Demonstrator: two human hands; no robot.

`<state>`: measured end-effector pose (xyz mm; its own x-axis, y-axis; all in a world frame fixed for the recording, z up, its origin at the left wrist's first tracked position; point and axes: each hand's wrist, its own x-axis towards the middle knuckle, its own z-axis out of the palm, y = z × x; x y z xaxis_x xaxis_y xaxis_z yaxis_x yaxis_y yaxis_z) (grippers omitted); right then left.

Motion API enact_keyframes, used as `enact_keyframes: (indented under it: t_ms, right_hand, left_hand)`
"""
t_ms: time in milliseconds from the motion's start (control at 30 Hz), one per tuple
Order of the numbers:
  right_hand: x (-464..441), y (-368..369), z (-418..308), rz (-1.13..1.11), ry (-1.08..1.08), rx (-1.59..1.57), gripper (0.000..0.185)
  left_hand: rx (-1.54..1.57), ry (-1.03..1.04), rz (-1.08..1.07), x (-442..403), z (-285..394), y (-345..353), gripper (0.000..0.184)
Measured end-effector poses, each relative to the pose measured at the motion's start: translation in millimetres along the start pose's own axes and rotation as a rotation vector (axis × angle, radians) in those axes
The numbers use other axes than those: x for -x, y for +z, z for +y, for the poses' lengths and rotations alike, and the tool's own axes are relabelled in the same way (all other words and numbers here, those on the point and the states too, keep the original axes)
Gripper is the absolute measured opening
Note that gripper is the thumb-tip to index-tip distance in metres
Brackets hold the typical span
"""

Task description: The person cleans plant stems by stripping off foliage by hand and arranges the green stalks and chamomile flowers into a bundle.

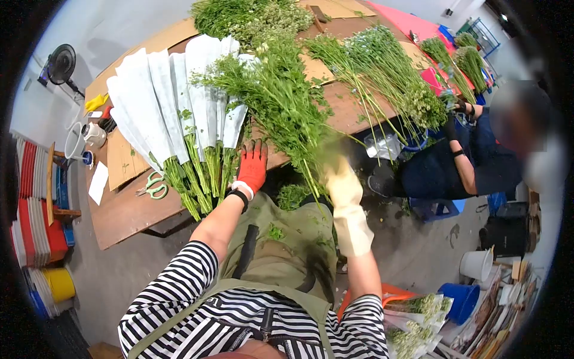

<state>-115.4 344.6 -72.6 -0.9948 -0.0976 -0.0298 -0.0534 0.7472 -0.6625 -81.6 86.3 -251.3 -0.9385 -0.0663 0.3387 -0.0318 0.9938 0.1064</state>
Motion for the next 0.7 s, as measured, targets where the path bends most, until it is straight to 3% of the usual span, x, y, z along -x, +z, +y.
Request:
enact_keyframes:
  t_ms: [100, 167, 267, 400, 433, 533, 700]
  right_hand:
    - [31.1, 13.8, 32.6, -0.041, 0.196, -0.379, 0.032]
    - [49.8, -1.3, 16.3, -0.088, 0.307, -0.65, 0.038]
    - [55.8, -18.5, -5.8, -0.09, 0.25, -0.884, 0.031]
    - [68.5, -10.7, -5.5, 0.023, 0.385, -0.58, 0.03]
    - [73.4, -10.9, 3.3, -0.005, 0.394, -0.695, 0.032]
    - [93.8, -8.4, 31.8, -0.039, 0.388, -0.608, 0.036]
    - [124.2, -19.1, 62.4, -0.077, 0.397, -0.613, 0.043]
  left_hand:
    - [0.004, -0.005, 0.019, -3.3, -0.8, 7.1, 0.067]
    - [0.012, -0.01, -0.001, -2.0, -1.5, 9.8, 0.069]
    - [0.005, -0.011, -0.026, -2.9, -0.6, 6.3, 0.071]
    - [-0.104, 0.017, -0.013, -5.0, -5.4, 14.5, 0.08]
    - [-0.101, 0.016, -0.03, -3.2, -4.4, 12.6, 0.084]
    - [-0.067, -0.03, -0.194, -5.0, 0.9, 3.3, 0.104]
    - [0.309, -0.078, -0.259, -5.8, -9.4, -40.3, 0.079]
